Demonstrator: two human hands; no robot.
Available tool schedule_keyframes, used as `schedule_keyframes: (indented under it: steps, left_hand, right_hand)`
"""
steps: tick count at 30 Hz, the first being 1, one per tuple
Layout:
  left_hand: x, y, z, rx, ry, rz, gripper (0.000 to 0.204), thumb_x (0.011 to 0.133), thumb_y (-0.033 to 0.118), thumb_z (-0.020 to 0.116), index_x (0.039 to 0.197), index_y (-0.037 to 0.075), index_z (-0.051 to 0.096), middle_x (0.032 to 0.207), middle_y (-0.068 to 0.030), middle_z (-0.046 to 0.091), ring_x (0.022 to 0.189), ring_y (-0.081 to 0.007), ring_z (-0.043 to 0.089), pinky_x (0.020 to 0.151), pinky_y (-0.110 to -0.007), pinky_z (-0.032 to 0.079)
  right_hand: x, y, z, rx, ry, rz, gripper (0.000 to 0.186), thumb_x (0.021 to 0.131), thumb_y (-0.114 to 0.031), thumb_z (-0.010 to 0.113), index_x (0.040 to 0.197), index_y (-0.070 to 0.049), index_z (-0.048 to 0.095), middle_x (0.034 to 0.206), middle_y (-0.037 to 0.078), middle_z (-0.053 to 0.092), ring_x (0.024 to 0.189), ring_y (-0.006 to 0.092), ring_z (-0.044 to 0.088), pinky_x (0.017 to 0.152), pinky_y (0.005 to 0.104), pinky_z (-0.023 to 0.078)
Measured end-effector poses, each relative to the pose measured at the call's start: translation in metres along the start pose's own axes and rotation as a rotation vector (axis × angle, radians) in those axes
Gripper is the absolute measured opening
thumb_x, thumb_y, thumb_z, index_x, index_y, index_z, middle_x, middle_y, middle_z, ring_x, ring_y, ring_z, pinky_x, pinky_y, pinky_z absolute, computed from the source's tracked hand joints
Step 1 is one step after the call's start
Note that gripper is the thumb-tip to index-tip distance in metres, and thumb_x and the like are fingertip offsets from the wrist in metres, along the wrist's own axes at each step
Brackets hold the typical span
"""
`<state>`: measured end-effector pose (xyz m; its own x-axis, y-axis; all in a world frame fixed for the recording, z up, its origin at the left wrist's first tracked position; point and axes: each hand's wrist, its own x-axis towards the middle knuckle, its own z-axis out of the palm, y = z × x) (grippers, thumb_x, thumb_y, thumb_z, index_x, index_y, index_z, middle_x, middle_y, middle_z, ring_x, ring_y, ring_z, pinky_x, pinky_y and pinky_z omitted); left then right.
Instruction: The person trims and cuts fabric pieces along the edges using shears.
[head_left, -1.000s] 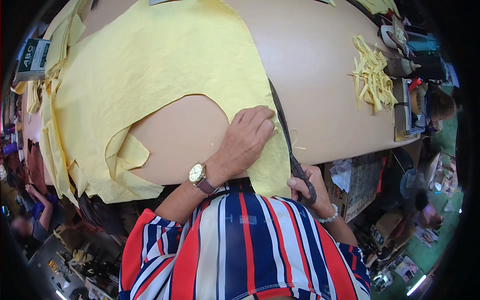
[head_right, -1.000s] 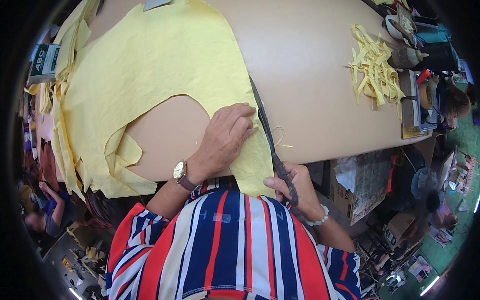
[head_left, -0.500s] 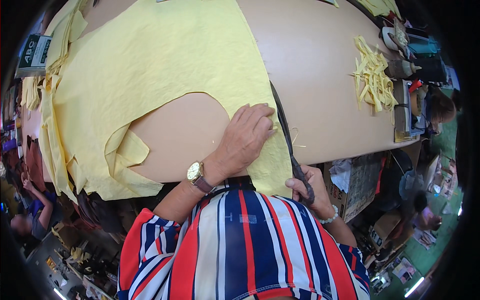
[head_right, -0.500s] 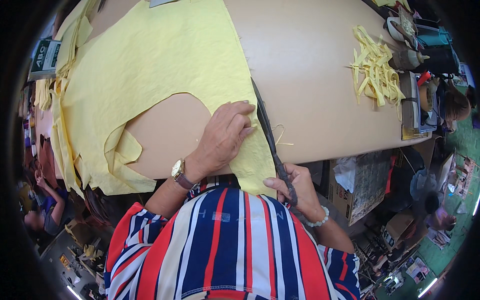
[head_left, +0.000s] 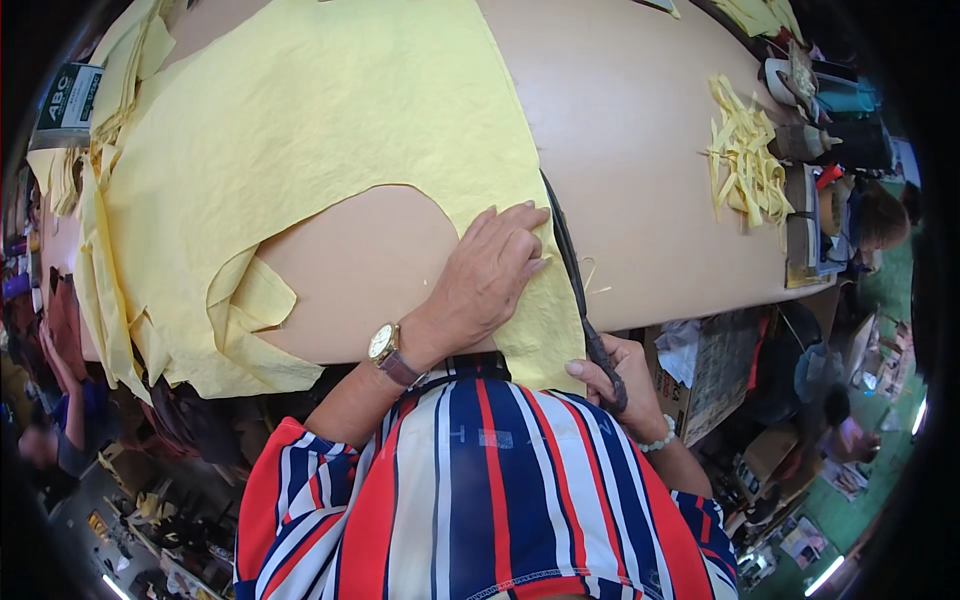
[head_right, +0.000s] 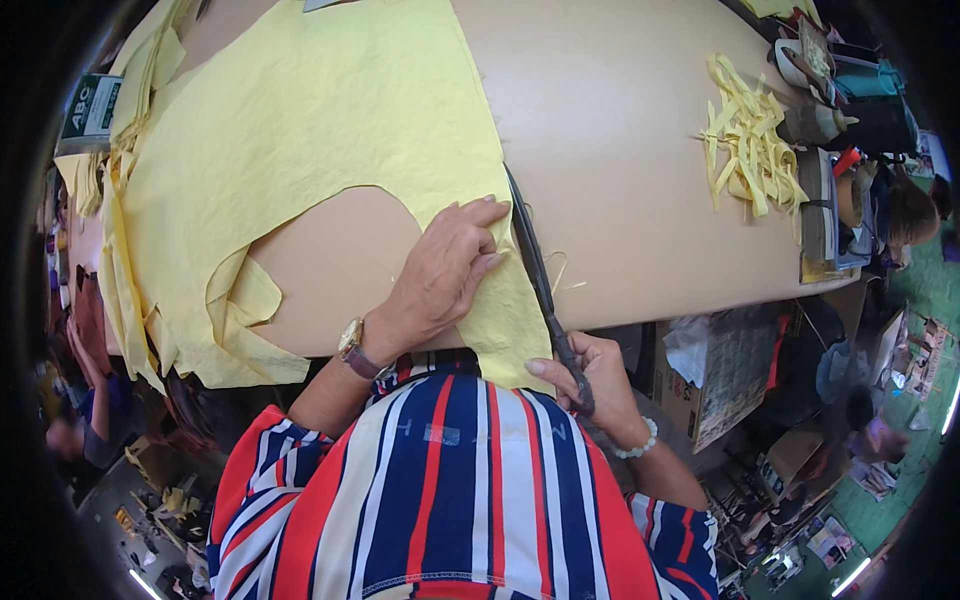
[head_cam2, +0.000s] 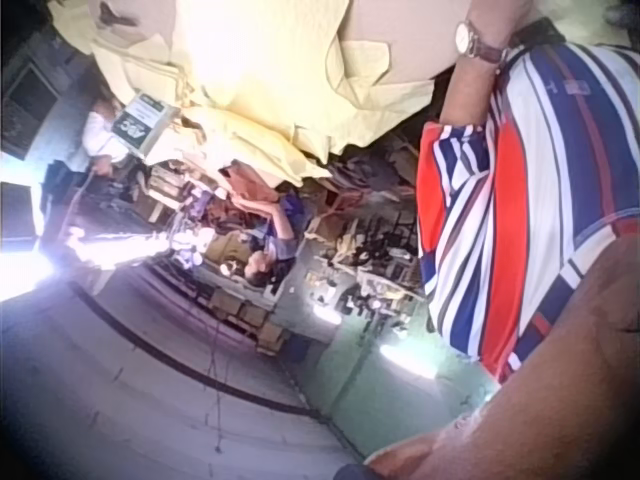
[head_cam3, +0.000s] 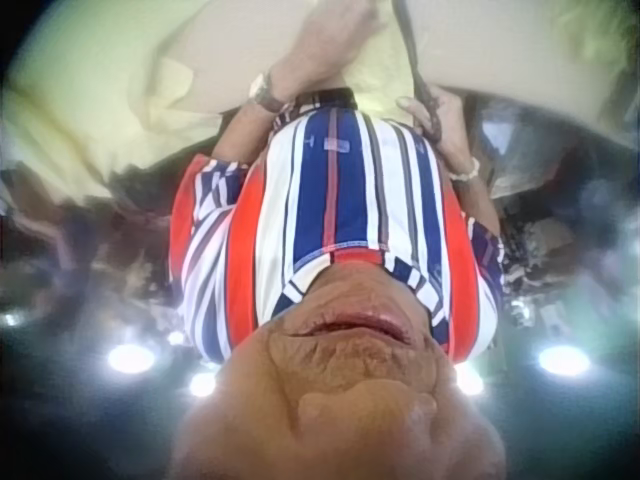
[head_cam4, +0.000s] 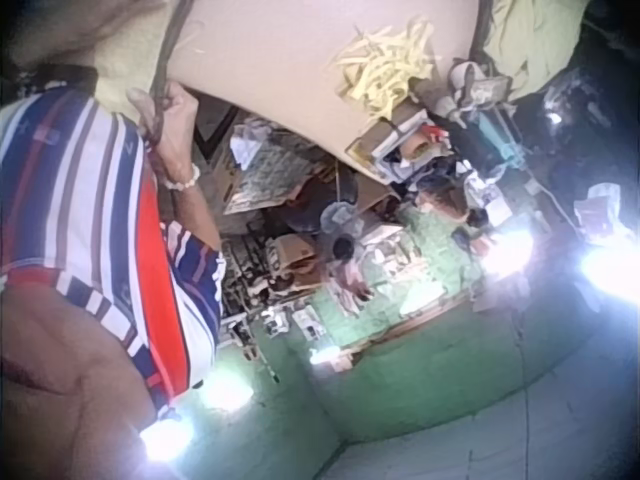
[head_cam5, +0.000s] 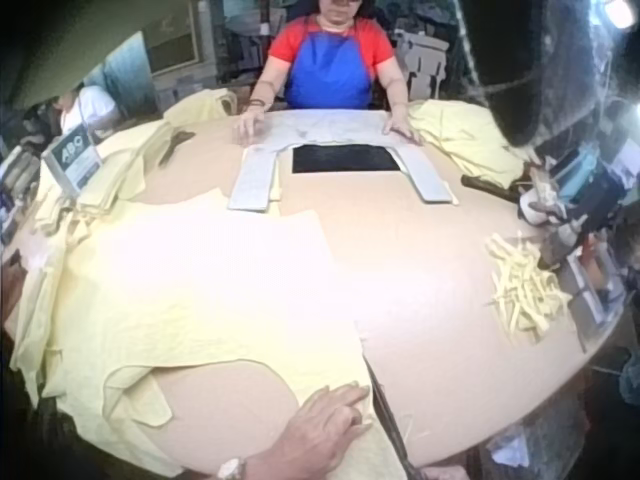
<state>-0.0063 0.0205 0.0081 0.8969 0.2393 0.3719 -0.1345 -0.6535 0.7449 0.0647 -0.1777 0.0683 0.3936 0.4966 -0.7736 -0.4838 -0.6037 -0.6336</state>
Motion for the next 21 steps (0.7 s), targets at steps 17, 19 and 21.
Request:
schedule_keyframes:
  steps: [17, 19, 21]
  left_hand:
    - [-0.006, 0.01, -0.011, -0.162, -0.093, -0.068, 0.01, 0.085, 0.005, 0.052, 0.09, 0.004, 0.043, 0.121, -0.0161, 0.05, 0.118, -0.0348, 0.044, 0.099, -0.051, 0.033]
    - [-0.007, 0.011, -0.011, -0.185, -0.108, -0.063, 0.01, 0.085, 0.005, 0.052, 0.09, 0.004, 0.043, 0.119, -0.0163, 0.051, 0.118, -0.0343, 0.045, 0.098, -0.052, 0.033]
    - [-0.007, 0.012, -0.011, -0.192, -0.112, -0.062, 0.01, 0.085, 0.005, 0.052, 0.089, 0.004, 0.043, 0.119, -0.0161, 0.051, 0.118, -0.0342, 0.045, 0.098, -0.052, 0.033]
  right_hand:
    - [0.008, -0.008, 0.004, 0.034, -0.075, -0.16, 0.033, 0.077, -0.026, 0.069, 0.084, 0.003, 0.056, 0.058, 0.001, 0.054, 0.045, 0.0068, 0.051, 0.042, 0.0188, 0.04]
    - [0.01, -0.009, 0.004, 0.033, -0.07, -0.163, 0.032, 0.077, -0.027, 0.069, 0.082, 0.002, 0.055, 0.056, 0.001, 0.053, 0.044, 0.0068, 0.05, 0.041, 0.0189, 0.039]
    - [0.011, -0.007, 0.003, 0.031, -0.071, -0.166, 0.033, 0.077, -0.027, 0.069, 0.08, 0.002, 0.054, 0.055, 0.001, 0.053, 0.043, 0.0067, 0.05, 0.041, 0.019, 0.038]
